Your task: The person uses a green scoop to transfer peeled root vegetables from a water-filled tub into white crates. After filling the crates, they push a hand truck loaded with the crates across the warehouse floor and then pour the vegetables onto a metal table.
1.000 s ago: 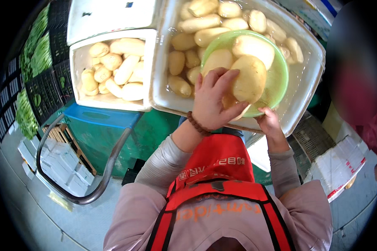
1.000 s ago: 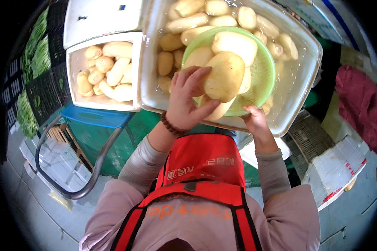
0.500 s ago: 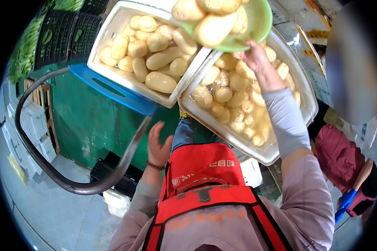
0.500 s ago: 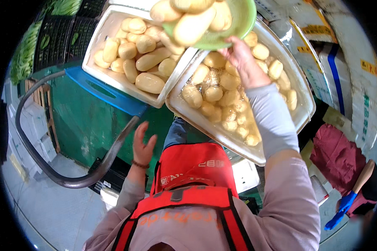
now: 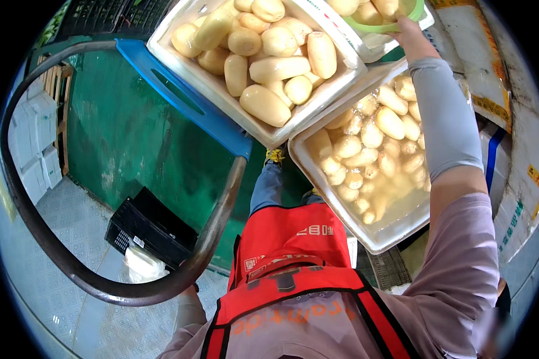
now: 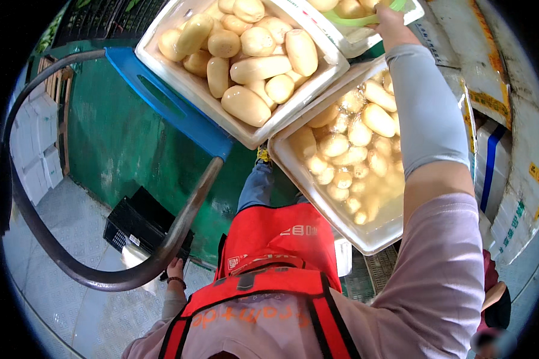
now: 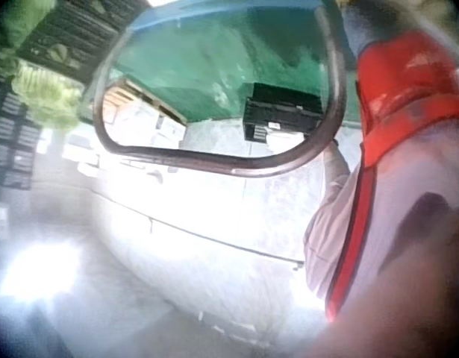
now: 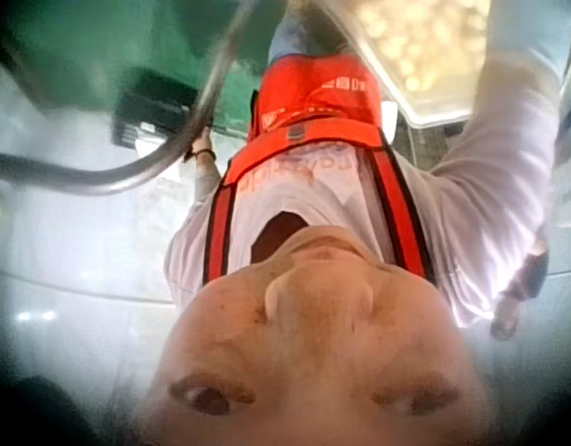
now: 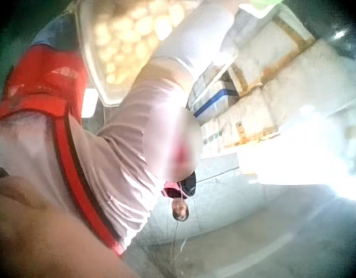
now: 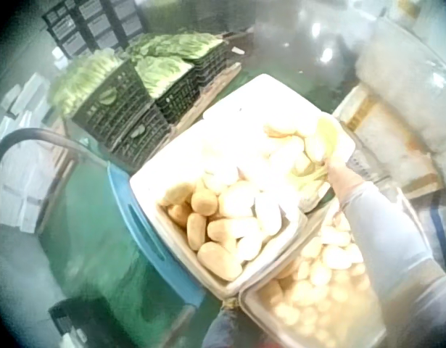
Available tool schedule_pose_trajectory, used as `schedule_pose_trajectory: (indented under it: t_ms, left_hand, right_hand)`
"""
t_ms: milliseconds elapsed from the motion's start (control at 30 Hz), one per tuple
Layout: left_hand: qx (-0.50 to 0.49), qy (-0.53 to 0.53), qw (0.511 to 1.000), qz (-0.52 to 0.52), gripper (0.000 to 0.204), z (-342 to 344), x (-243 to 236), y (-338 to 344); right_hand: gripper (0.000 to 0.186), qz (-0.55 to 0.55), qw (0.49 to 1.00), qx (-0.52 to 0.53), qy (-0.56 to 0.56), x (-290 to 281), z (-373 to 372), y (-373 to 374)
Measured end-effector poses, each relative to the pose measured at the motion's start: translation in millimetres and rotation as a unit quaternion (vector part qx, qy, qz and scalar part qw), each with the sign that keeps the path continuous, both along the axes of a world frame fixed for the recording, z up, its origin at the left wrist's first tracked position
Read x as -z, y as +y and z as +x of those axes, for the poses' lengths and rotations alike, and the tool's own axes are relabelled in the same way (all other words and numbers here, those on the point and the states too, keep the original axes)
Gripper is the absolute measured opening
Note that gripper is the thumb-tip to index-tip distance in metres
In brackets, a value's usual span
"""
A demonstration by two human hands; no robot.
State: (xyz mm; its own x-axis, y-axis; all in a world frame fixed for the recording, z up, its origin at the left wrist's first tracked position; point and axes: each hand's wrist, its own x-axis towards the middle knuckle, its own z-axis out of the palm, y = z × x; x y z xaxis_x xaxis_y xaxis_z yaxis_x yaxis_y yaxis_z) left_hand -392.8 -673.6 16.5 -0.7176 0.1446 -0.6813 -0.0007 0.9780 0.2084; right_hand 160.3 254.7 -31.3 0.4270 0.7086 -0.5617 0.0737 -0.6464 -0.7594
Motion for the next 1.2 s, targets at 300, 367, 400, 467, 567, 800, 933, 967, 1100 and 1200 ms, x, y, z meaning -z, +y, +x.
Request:
schedule_pose_trajectory:
  t_ms: [300, 367, 400, 467, 567, 800, 933, 967, 1100, 1200]
  left_hand:
    - [0.021, -0.111, 0.99, -0.089, 0.045, 87, -20, 96]
    - [-0.012, -0.146, 0.988, -0.041, 0.044, 94, -21, 123]
    - [-0.024, -0.163, 0.986, -0.02, 0.044, 96, -20, 138]
    - [-0.041, -0.187, 0.982, 0.011, 0.043, 99, -18, 162]
    - [-0.026, -0.175, 0.984, 0.013, 0.042, 96, -4, 161]
    - [0.081, -0.165, 0.983, -0.03, 0.04, 119, 7, 207]
    - [0.099, -0.207, 0.973, 0.014, 0.041, 138, 17, 258]
    - [0.111, -0.198, 0.974, 0.03, 0.039, 144, 22, 259]
    - [0.184, -0.24, 0.95, 0.071, 0.038, 189, 15, 343]
    - [0.229, -0.272, 0.927, 0.118, 0.037, 221, 22, 381]
  right_hand:
    - [0.064, -0.033, 0.833, -0.286, -0.472, 41, -9, 11]
    - [0.059, 0.114, 0.759, -0.31, -0.561, 76, -4, 5]
    - [0.057, 0.222, 0.715, -0.31, -0.586, 89, 1, 4]
    - [0.058, 0.224, 0.661, -0.321, -0.64, 97, 12, 15]
    - [0.059, 0.215, 0.668, -0.354, -0.618, 55, 16, 32]
    - [0.055, 0.409, 0.762, -0.189, -0.466, -41, 42, -28]
    - [0.048, 0.43, 0.818, -0.056, -0.377, -45, 146, -128]
    - [0.045, 0.337, 0.89, 0.013, -0.307, -61, 145, -172]
    - [0.035, 0.251, 0.916, 0.045, -0.311, -86, 237, -353]
    - [0.05, 0.104, 0.886, 0.099, -0.44, -85, 296, -472]
